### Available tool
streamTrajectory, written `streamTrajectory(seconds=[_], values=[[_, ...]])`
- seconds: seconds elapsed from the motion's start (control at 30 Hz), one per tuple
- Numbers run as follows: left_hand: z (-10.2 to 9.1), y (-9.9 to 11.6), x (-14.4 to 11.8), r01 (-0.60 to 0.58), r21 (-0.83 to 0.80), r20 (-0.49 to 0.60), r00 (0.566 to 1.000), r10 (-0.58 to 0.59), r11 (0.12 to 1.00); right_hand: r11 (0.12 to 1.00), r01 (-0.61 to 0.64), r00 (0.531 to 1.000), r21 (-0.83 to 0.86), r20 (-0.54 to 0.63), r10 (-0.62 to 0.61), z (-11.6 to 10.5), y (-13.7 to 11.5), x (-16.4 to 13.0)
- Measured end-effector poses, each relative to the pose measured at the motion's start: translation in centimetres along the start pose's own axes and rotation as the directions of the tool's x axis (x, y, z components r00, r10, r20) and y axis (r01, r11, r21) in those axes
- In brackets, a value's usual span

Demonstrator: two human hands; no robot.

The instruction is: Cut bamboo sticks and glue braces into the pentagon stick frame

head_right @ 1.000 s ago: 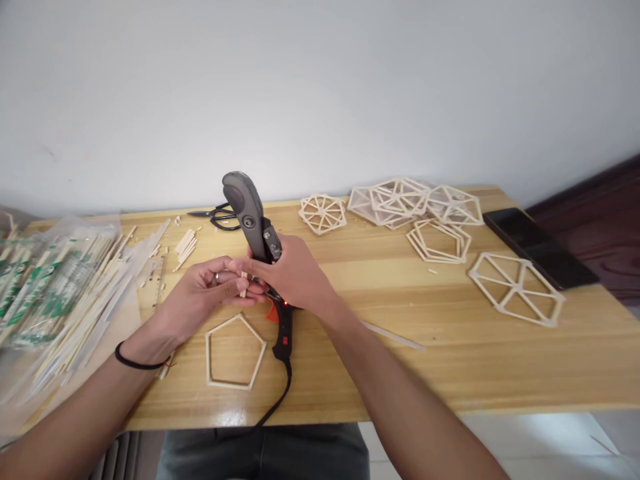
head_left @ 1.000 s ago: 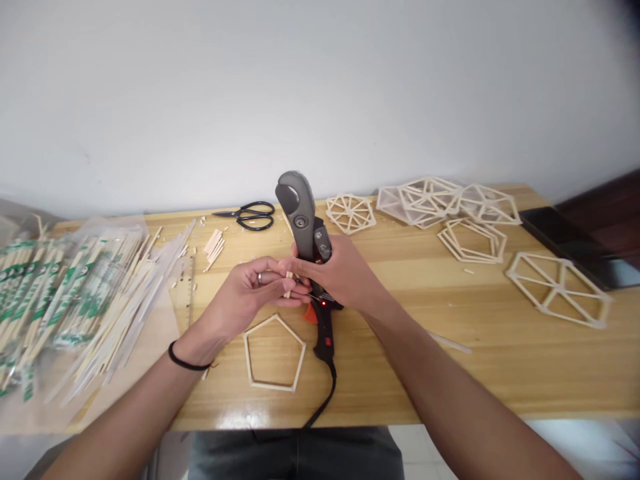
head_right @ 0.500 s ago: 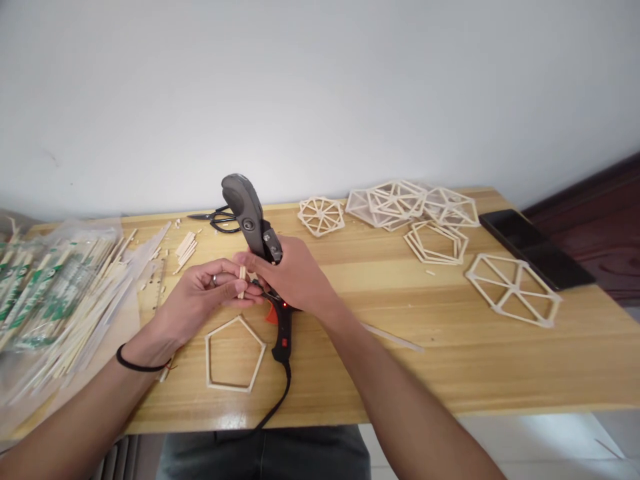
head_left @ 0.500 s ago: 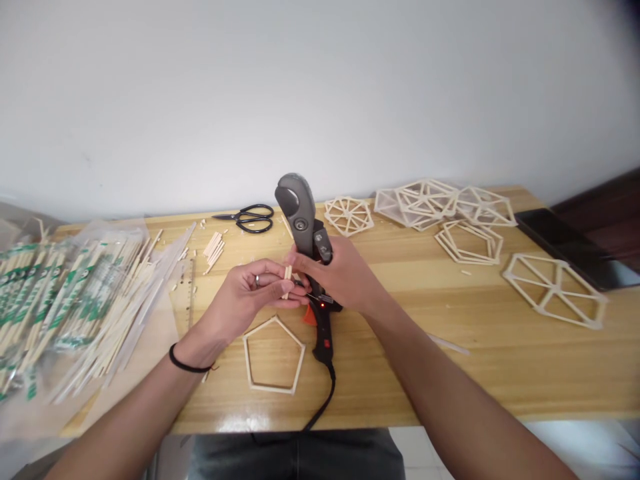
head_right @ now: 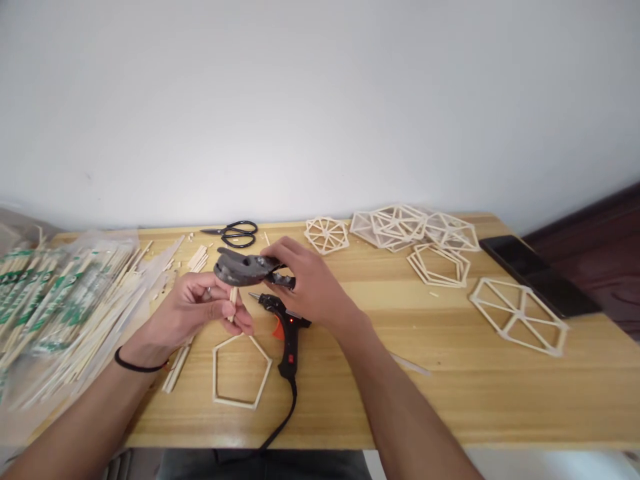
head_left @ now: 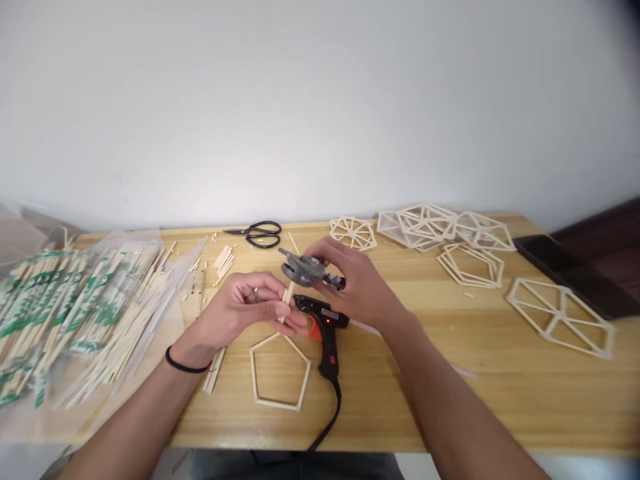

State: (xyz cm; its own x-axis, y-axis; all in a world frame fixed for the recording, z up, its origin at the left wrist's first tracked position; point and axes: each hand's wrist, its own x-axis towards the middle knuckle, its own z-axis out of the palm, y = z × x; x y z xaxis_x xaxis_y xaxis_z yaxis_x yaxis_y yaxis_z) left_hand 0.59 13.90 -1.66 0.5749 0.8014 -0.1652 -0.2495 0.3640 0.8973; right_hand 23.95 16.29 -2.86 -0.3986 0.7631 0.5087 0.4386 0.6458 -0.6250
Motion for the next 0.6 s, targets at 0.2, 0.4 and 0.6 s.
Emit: streamTrajectory(seconds=[0.2, 0.4, 0.6], values=[[-0.6, 0.7, -0.2, 0.003, 0.015, 0.109, 0.994, -0.005, 1.0, 0.99, 0.139, 0.989, -0.016, 0.06, -0.138, 1.0, 0.3, -0.2], [-0.8, 0.8, -0.4, 0.018, 0.024, 0.131, 0.991, -0.021, 1.0, 0.977, 0.201, 0.978, -0.073, 0.081, -0.195, 1.5, 0.2, -0.3], [-0.9, 0.6, -0.3, 0.022, 0.022, 0.108, 0.994, -0.025, 1.0, 0.971, 0.196, 0.978, -0.136, 0.096, -0.184, 1.2, 0.3, -0.5]])
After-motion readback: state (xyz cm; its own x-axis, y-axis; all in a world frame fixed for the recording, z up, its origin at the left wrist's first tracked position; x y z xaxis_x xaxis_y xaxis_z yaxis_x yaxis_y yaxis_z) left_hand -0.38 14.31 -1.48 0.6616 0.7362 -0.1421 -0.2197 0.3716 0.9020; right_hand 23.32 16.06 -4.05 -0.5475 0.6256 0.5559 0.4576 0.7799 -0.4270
